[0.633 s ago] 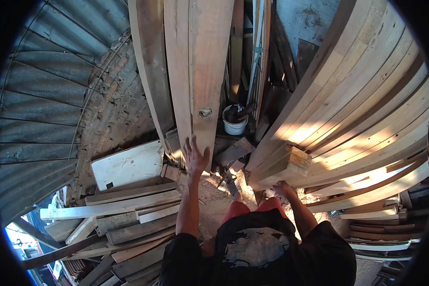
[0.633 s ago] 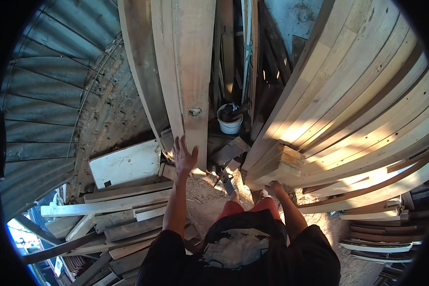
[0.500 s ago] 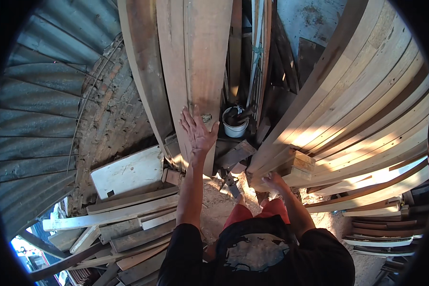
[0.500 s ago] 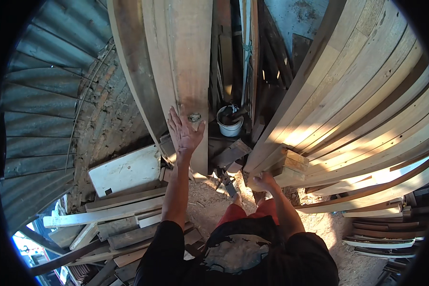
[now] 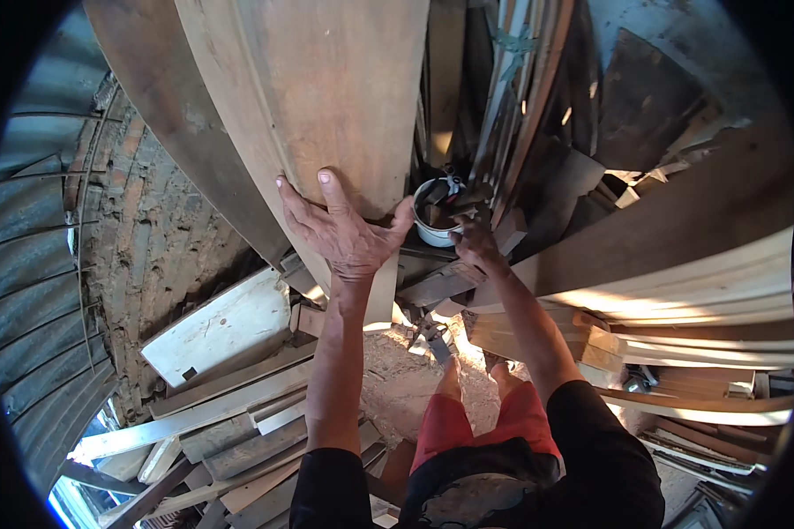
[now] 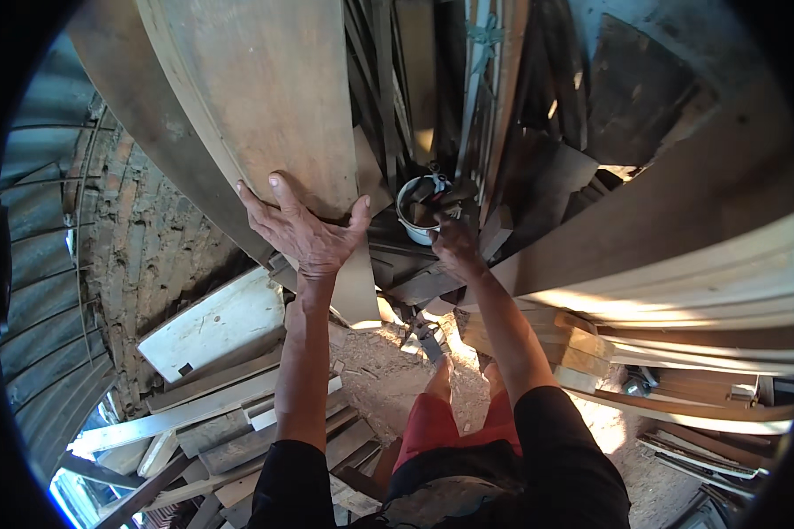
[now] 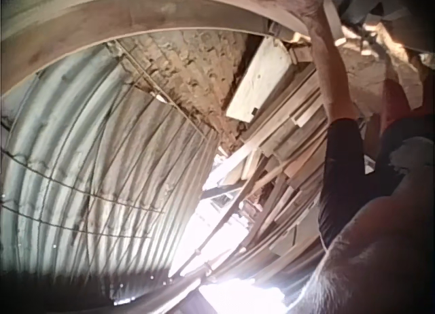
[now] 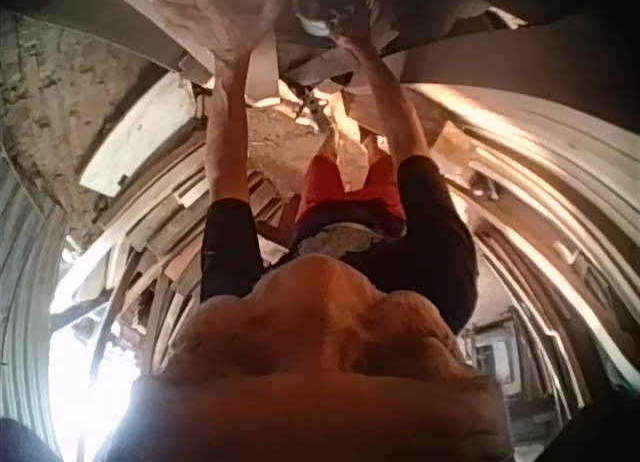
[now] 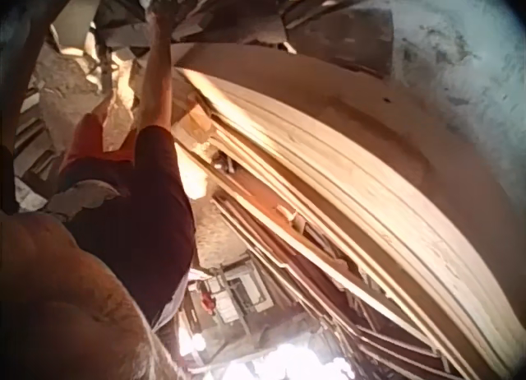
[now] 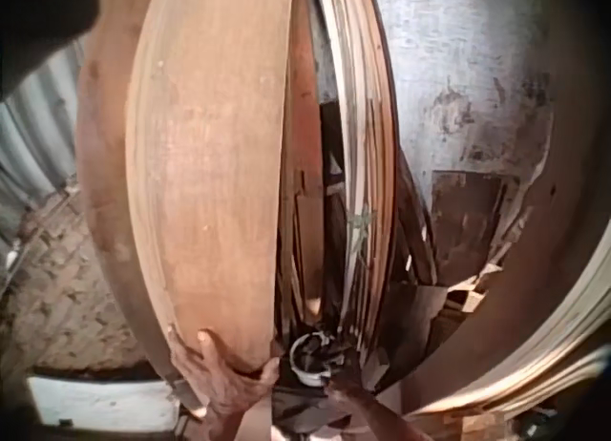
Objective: The person marks a line on a wooden plank using a square and a pencil, then extends a tape measure along the plank and marks measurements with the pencil.
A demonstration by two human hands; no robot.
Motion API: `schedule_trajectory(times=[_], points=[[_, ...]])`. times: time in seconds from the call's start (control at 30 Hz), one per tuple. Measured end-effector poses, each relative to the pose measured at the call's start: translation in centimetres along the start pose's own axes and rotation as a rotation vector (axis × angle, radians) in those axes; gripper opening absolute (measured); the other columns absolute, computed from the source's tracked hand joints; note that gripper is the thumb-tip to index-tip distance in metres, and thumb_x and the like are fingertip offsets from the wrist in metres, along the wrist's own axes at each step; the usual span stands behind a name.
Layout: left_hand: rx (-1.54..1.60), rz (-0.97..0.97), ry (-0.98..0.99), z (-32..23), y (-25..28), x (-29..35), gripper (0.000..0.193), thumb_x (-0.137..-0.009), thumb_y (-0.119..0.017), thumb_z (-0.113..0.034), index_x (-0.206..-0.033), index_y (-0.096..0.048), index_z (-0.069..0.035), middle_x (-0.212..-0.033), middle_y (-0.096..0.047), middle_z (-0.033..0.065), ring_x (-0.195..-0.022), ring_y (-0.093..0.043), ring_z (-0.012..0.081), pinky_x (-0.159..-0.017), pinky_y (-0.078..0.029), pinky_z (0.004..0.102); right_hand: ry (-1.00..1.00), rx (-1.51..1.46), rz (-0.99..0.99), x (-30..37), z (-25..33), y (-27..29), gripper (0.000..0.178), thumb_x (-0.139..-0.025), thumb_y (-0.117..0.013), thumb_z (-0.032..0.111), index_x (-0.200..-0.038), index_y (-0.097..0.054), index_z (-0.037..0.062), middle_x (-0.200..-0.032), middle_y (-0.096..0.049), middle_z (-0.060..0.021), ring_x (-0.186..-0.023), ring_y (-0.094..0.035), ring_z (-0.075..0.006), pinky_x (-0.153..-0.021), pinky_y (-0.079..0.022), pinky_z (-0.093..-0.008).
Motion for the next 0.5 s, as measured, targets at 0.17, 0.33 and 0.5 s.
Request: schedule_trajectory(times=[0.17,0.33,0.5], points=[[-0.073,0.020,0.000,0.2,-0.1,0.2,0.120,-0.068,-0.062,-0.082,-0.158,-0.013,-0.019,-0.149,-0.013,0.0401,-0.136,-0.022,0.0538,-0.098,-0.031,0.0642,-0.126,-0.005,0.263,-9.0,-2.2,-3.8,0.034,-0.085,-0.061,0.018,-0.117,-0.063,0.0074,-0.106,-0.068,-0.0172,-0.099,-0.066,-0.0356,-0.085,-0.053,-0.0453],[-0.016,-0.059,-0.042,-0.1,-2.0,0.6,0.123,-0.069,-0.060,-0.082,-0.157,-0.012,-0.011,-0.154,-0.013,0.0306,-0.140,-0.015,0.0539,-0.103,-0.024,0.0719,-0.072,0.235,0.378,-14.0,-8.5,-7.8,0.030,-0.086,-0.056,0.013,-0.114,-0.061,0.0065,-0.105,-0.068,-0.0221,-0.100,-0.065,-0.0408,-0.087,-0.053,-0.0496],[-0.047,-0.055,-0.047,0.8,-1.7,1.4,0.126,-0.070,-0.057,-0.083,-0.156,-0.010,-0.004,-0.158,-0.015,0.0197,-0.145,-0.008,0.0468,-0.110,-0.017,0.0708,-0.302,0.031,0.335,-15.8,-6.6,-10.5,0.025,-0.088,-0.055,0.012,-0.111,-0.062,0.0058,-0.106,-0.067,-0.0243,-0.104,-0.065,-0.0411,-0.088,-0.054,-0.0491]])
Point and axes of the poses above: each hand's wrist, its own x-axis away from the middle knuckle, its own y-axis out of the back of the hand, z = x × y, the point moved 2 cm from there along -x, towards the middle knuckle
